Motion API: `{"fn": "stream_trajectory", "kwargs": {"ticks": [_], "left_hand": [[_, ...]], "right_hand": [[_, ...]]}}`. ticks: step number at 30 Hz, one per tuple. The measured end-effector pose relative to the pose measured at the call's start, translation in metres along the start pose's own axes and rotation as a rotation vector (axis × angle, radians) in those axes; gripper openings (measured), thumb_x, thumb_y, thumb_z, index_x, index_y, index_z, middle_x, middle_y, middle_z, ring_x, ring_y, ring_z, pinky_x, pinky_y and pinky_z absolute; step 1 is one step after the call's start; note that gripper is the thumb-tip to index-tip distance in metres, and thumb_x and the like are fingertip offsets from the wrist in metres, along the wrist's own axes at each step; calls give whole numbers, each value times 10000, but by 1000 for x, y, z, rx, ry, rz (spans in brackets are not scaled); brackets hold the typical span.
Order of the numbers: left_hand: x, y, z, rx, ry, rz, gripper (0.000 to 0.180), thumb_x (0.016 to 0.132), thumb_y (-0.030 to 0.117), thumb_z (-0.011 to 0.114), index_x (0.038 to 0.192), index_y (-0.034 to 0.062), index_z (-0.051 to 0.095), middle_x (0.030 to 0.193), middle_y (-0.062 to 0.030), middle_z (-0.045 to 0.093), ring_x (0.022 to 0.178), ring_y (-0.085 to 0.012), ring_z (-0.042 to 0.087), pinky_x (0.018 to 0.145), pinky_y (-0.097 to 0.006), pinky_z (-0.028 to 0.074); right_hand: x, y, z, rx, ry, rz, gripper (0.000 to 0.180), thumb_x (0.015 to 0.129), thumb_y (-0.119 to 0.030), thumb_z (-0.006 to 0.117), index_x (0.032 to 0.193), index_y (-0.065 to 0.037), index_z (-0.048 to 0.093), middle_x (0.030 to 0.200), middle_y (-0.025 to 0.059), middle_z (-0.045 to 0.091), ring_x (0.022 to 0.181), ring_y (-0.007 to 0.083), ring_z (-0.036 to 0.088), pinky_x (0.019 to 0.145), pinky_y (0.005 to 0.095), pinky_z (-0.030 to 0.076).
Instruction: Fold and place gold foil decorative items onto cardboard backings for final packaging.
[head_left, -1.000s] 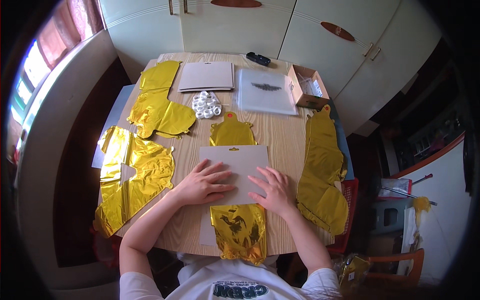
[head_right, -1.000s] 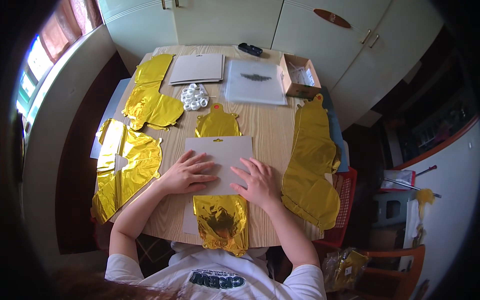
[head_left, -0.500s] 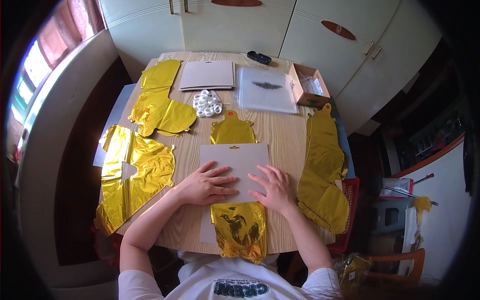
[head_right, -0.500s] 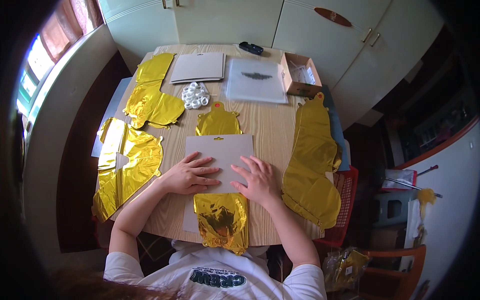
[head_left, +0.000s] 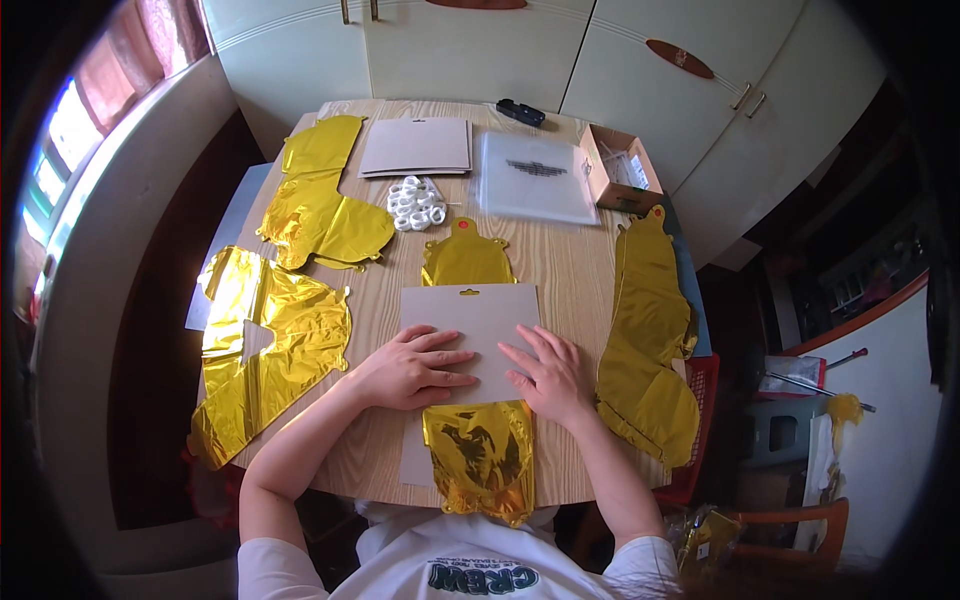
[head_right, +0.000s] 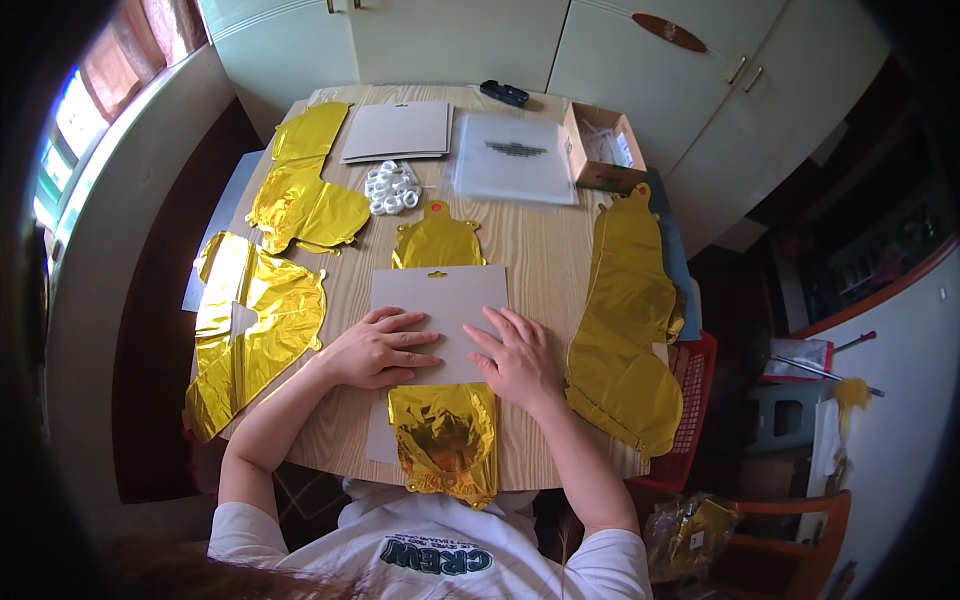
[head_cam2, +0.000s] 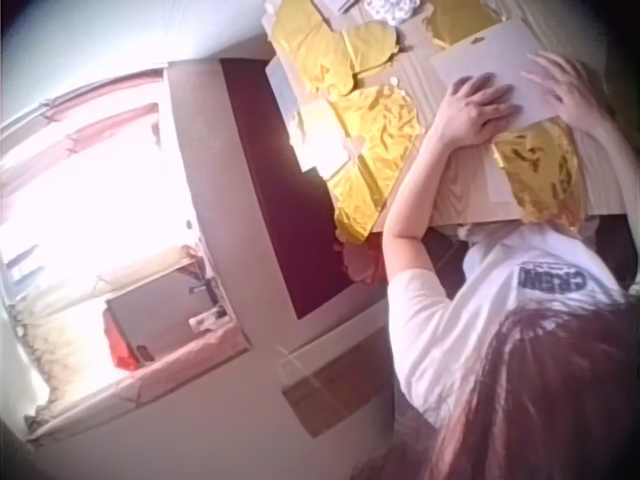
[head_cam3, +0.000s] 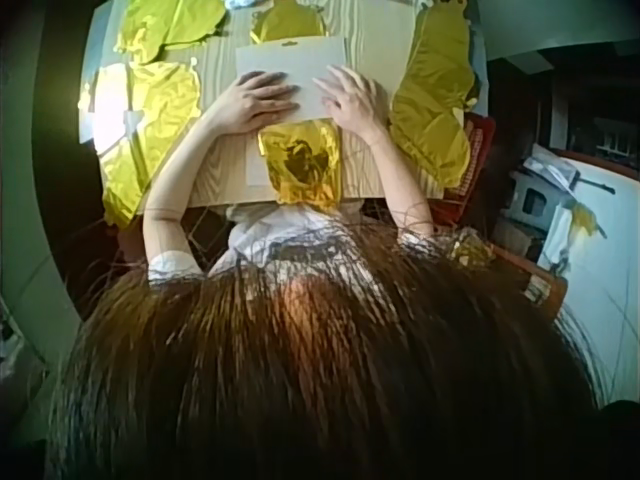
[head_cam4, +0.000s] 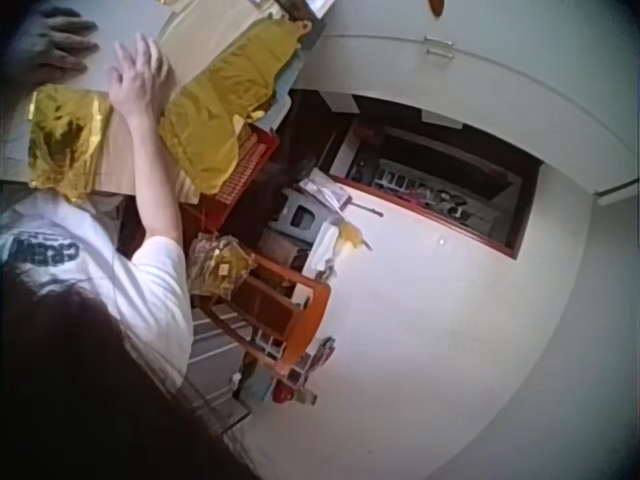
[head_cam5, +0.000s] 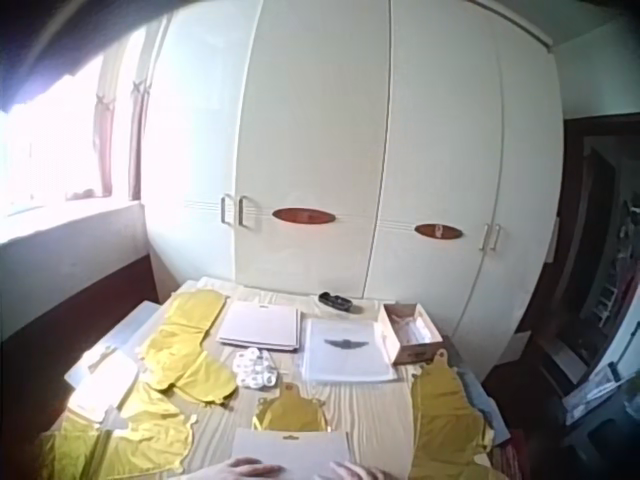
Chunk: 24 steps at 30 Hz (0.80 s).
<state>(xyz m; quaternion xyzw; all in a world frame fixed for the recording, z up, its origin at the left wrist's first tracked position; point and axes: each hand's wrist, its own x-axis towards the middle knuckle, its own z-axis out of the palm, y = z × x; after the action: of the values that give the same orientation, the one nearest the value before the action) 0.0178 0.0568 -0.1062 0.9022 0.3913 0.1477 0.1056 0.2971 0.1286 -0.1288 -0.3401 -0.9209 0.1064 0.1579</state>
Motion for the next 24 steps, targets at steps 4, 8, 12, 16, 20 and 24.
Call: {"fn": "stream_trajectory", "kwargs": {"ticks": [4, 8, 12, 16, 20, 24], "left_hand": [[0, 1, -2, -8, 5, 3, 431, 887, 344, 621, 1316, 313, 600, 1447, 0, 499, 1374, -270, 407, 1114, -484, 275], [-1, 1, -2, -13, 11, 3, 431, 881, 345, 629, 1310, 310, 606, 1443, 2, 503, 1372, -274, 407, 1116, -482, 270], [-1, 0, -3, -19, 4, 2, 426, 877, 342, 637, 1300, 304, 614, 1444, 0, 501, 1377, -277, 399, 1117, -484, 267], [0, -2, -1, -29, 1, 15, 415, 873, 342, 645, 1285, 295, 627, 1448, -10, 493, 1379, -283, 393, 1114, -497, 272], [-4, -2, -1, -41, 15, 14, 408, 875, 341, 641, 1280, 291, 630, 1445, -17, 495, 1375, -283, 396, 1112, -506, 276], [-3, -3, 1, -40, 21, 22, 409, 876, 345, 641, 1281, 291, 628, 1441, -17, 498, 1373, -283, 397, 1115, -506, 272]], "right_hand": [[0, -1, -1, -12, -3, 0, 418, 944, -405, 549, 1338, -273, 585, 1441, 71, 467, 1356, 269, 382, 1107, 455, 273], [0, -2, -1, -31, 0, 2, 416, 936, -407, 561, 1329, -275, 591, 1432, 64, 474, 1355, 266, 383, 1104, 450, 284], [2, -5, -4, -43, 1, -14, 428, 923, -402, 586, 1316, -234, 596, 1423, 94, 477, 1350, 290, 392, 1099, 463, 307], [-11, 1, -5, 164, -15, -108, 633, 848, -510, 649, 1378, -190, 517, 1461, 133, 405, 1381, 317, 337, 1126, 493, 268], [-57, -34, -60, 207, -437, -367, 978, 688, -614, 756, 1488, -231, 345, 1526, 117, 293, 1406, 328, 277, 1154, 536, 207], [-112, -49, -55, -47, -390, -422, 970, 647, -510, 806, 1475, -257, 370, 1511, 64, 319, 1377, 289, 311, 1141, 523, 245]]}}
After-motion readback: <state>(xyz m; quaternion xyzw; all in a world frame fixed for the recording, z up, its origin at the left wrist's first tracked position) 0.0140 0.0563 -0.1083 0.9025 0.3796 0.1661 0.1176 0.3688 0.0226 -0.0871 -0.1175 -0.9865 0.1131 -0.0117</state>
